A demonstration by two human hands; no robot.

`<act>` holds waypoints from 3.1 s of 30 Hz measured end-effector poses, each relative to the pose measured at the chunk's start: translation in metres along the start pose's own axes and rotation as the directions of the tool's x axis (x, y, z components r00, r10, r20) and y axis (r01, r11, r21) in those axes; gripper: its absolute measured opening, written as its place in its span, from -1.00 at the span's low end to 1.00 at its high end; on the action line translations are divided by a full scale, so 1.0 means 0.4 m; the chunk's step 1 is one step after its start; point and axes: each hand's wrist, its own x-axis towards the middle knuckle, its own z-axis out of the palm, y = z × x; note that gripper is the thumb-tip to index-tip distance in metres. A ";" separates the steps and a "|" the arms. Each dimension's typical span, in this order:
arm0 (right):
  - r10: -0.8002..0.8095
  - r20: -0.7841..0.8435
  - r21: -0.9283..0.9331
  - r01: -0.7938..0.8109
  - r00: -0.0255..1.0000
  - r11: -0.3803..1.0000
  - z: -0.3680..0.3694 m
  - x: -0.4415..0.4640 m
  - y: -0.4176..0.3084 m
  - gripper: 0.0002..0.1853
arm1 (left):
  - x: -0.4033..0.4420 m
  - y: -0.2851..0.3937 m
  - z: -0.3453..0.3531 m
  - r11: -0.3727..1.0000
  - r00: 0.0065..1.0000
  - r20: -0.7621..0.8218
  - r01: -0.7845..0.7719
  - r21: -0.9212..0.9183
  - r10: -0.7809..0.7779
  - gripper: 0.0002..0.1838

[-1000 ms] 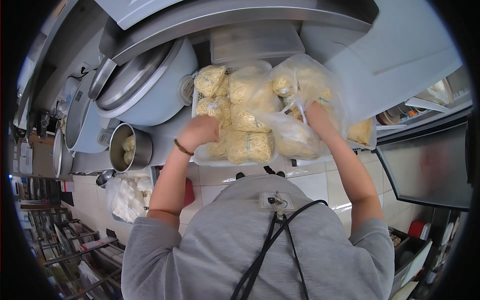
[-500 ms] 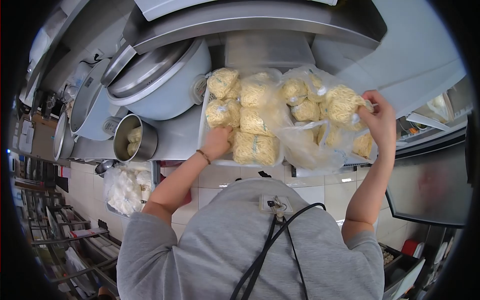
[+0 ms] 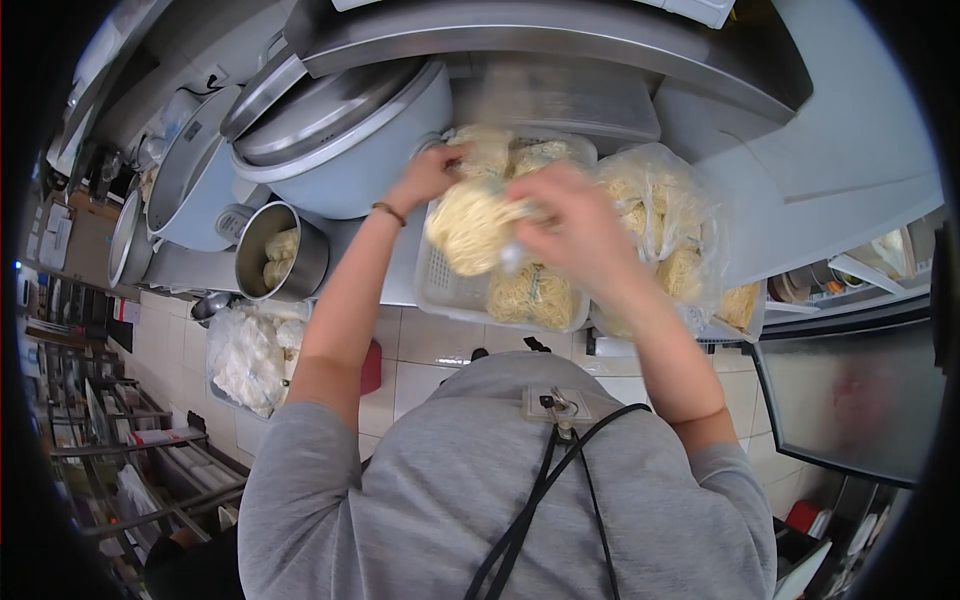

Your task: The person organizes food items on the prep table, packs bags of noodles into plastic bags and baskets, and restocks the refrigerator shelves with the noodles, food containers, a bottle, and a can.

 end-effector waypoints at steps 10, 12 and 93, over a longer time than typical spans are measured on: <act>0.386 -0.283 -0.061 -0.418 0.878 0.906 -0.285 -0.134 0.182 -0.88 | -0.282 -0.039 0.098 0.997 0.906 0.423 -0.013 0.082 -0.023 -0.73; 0.435 -0.217 -0.174 -0.474 0.874 0.863 -0.291 -0.177 0.250 -0.87 | -0.267 -0.037 0.125 0.971 0.909 0.416 -0.082 0.226 -0.020 -0.79; -0.164 0.322 0.292 0.067 0.933 0.954 0.023 0.071 0.123 -0.42 | -0.261 0.153 -0.109 0.907 0.984 -0.076 0.119 -0.405 -0.163 -0.78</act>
